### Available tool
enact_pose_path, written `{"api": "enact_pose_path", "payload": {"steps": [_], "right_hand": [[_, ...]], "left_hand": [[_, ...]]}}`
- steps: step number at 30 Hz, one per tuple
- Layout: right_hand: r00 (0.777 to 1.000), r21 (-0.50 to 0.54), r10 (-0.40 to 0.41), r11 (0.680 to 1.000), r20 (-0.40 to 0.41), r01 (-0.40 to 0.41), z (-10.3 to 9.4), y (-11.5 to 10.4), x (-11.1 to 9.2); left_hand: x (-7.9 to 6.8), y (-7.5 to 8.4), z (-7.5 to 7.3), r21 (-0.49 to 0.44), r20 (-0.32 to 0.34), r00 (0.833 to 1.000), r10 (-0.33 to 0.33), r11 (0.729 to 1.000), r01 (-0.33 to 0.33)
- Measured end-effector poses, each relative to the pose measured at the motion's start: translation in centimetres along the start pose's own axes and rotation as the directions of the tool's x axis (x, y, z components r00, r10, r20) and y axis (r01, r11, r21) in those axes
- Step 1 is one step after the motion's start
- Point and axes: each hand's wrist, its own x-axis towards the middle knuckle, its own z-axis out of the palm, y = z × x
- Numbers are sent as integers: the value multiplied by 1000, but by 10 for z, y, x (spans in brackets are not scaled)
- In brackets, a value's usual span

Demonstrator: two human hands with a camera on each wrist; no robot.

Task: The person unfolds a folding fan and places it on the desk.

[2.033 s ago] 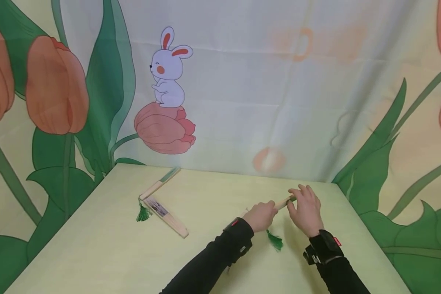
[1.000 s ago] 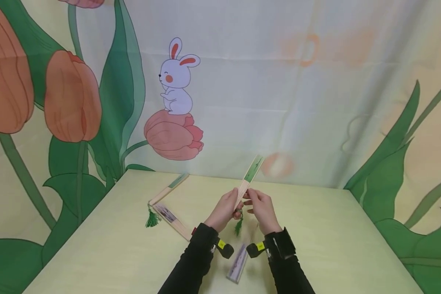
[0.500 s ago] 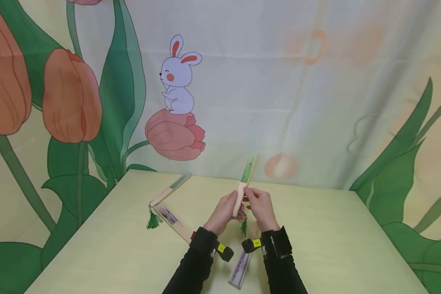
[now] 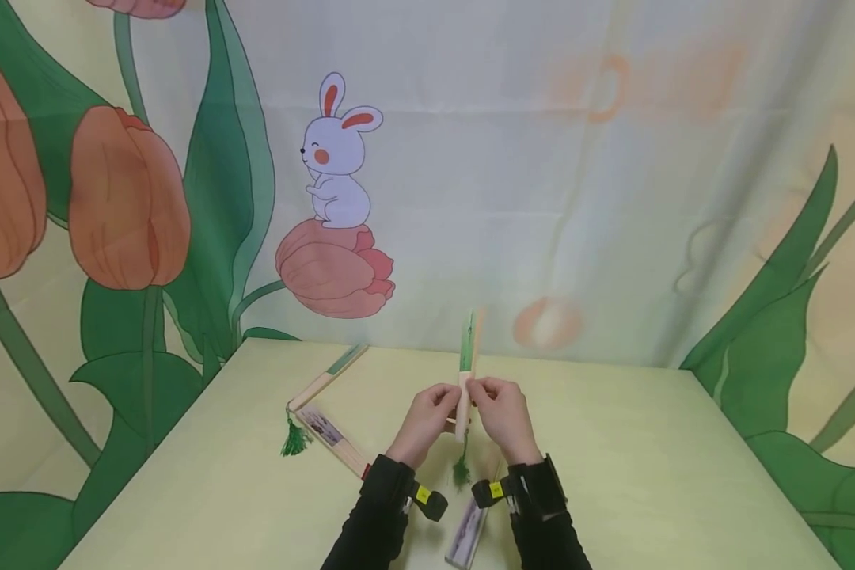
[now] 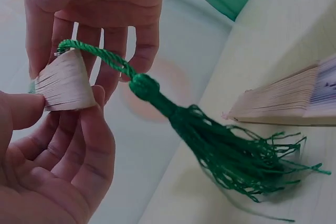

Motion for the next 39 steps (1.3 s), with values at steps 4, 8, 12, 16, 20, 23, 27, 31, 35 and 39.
{"api": "enact_pose_path", "payload": {"steps": [4,8,12,16,20,23,27,31,35,39], "right_hand": [[1000,-31,6,1000,-13,-7,1,-1,-3],[999,-57,0,998,-36,-2,0,-3,-3],[999,-59,2,998,-37,-4,-1,-5,-2],[999,-65,7,998,-48,-10,-2,-7,-3],[998,-70,8,998,-62,-12,-2,-7,-4],[998,-58,17,998,-66,-21,-1,-7,-4],[997,-41,32,999,-69,-35,0,-6,-4],[996,-7,55,998,-70,-56,-2,-5,-5],[994,24,90,996,-66,-89,-3,-5,-5],[992,24,112,994,-62,-111,-3,-4,-4]], "left_hand": [[-4,1,-1,-7,-3,1000,15,1000,-15],[-3,0,-2,-9,3,999,53,999,-53],[-2,1,-2,-4,-3,997,72,997,-72],[-2,3,-2,7,-15,997,73,997,-73],[-3,3,-2,13,-16,997,71,997,-71],[-4,4,-2,9,-16,997,70,998,-70],[-5,5,-2,1,-21,998,63,998,-63],[-6,7,-1,-28,-22,999,36,999,-36],[-6,8,0,-50,-26,1000,9,999,-10],[-5,6,0,-64,-30,999,-12,998,10]]}}
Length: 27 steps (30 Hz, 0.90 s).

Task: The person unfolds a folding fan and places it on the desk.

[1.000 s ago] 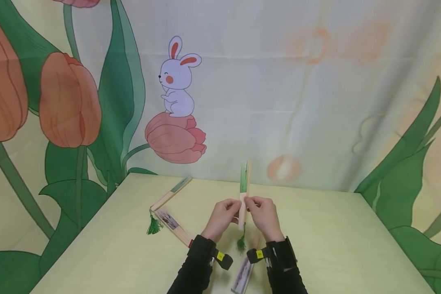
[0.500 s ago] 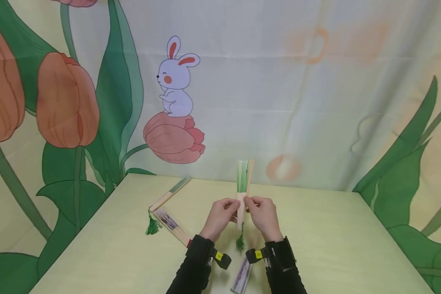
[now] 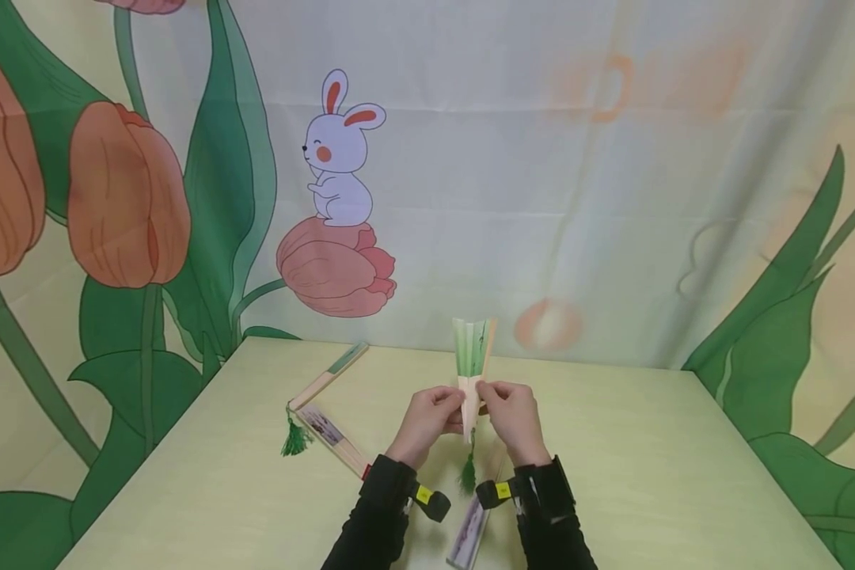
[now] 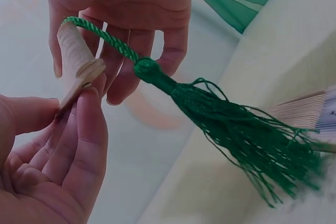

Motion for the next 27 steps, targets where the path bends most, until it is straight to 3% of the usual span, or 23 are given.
{"api": "enact_pose_path", "payload": {"steps": [27], "right_hand": [[999,21,22,1000,-43,-21,3,13,5]], "left_hand": [[6,-12,-4,-70,3,999,-46,996,47]]}}
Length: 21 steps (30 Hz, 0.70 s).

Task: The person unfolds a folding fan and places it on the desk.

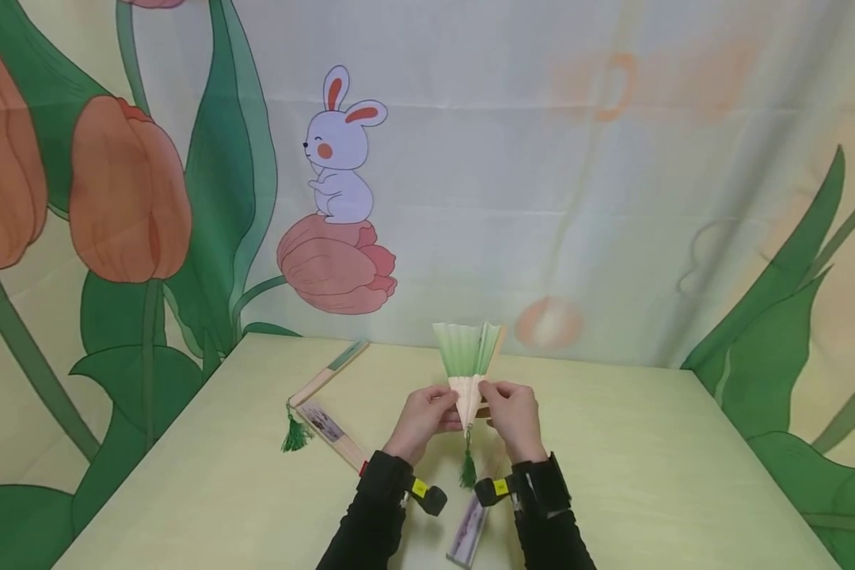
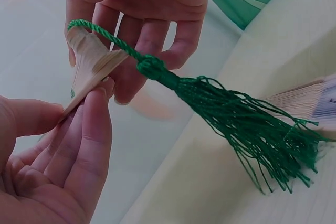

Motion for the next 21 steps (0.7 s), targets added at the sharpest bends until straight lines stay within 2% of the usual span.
{"api": "enact_pose_path", "payload": {"steps": [9,21], "right_hand": [[1000,-38,3,999,4,-3,-3,4,3],[999,-16,27,1000,24,-27,-3,9,5]], "left_hand": [[2,-4,0,-11,-8,1000,-21,1000,21],[3,-7,-2,-20,8,999,-36,999,36]]}}
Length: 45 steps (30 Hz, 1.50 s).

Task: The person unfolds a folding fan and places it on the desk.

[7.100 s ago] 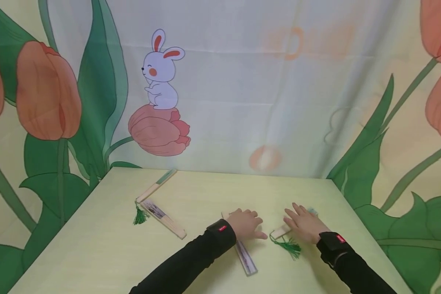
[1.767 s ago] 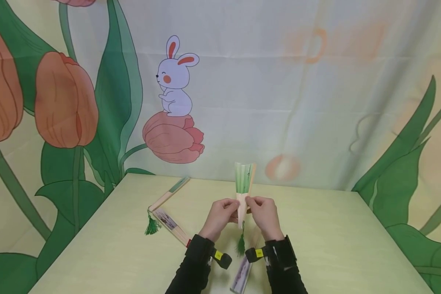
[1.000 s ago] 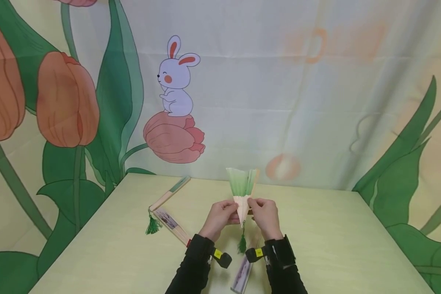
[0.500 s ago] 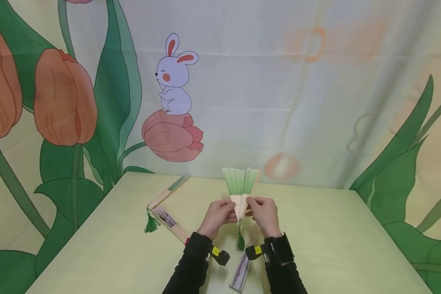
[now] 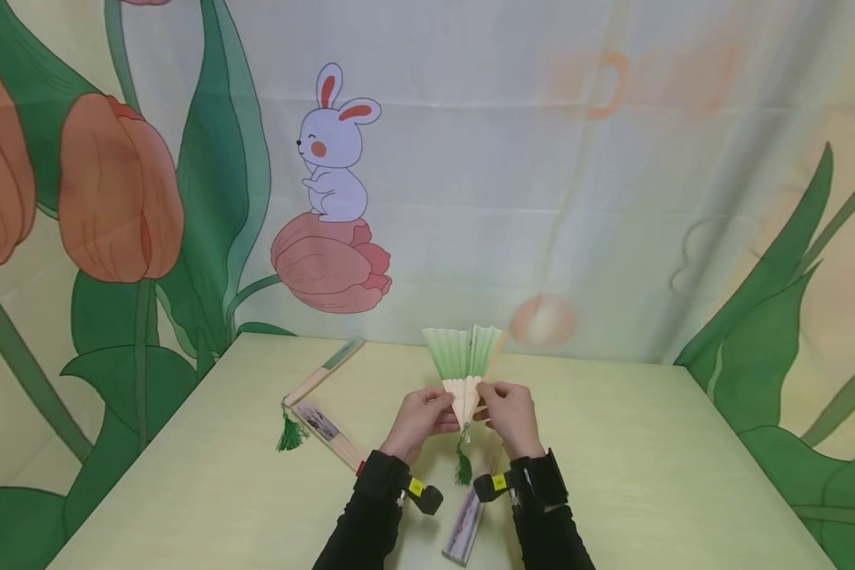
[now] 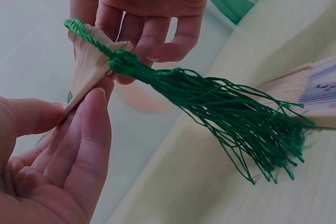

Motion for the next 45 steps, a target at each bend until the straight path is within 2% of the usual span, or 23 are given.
{"api": "enact_pose_path", "payload": {"steps": [6,11,17,28,38,45], "right_hand": [[1000,14,7,1000,5,-7,0,-3,-1],[1000,65,27,998,10,-27,-3,-5,-3],[998,88,58,994,4,-59,-9,-3,-5],[994,157,107,982,28,-110,-15,-6,-1],[992,230,122,965,35,-127,-12,-7,3],[990,240,127,961,55,-137,-12,-9,1]], "left_hand": [[1,-1,-2,-4,-10,1000,-8,1000,8],[3,0,-1,-9,-13,1000,-5,1000,5],[-2,-1,1,7,-25,1000,-9,1000,10],[1,2,3,-15,-28,1000,-6,1000,5],[4,4,-3,-25,-49,999,-4,1000,2],[4,1,-8,-40,-53,998,-13,999,10]]}}
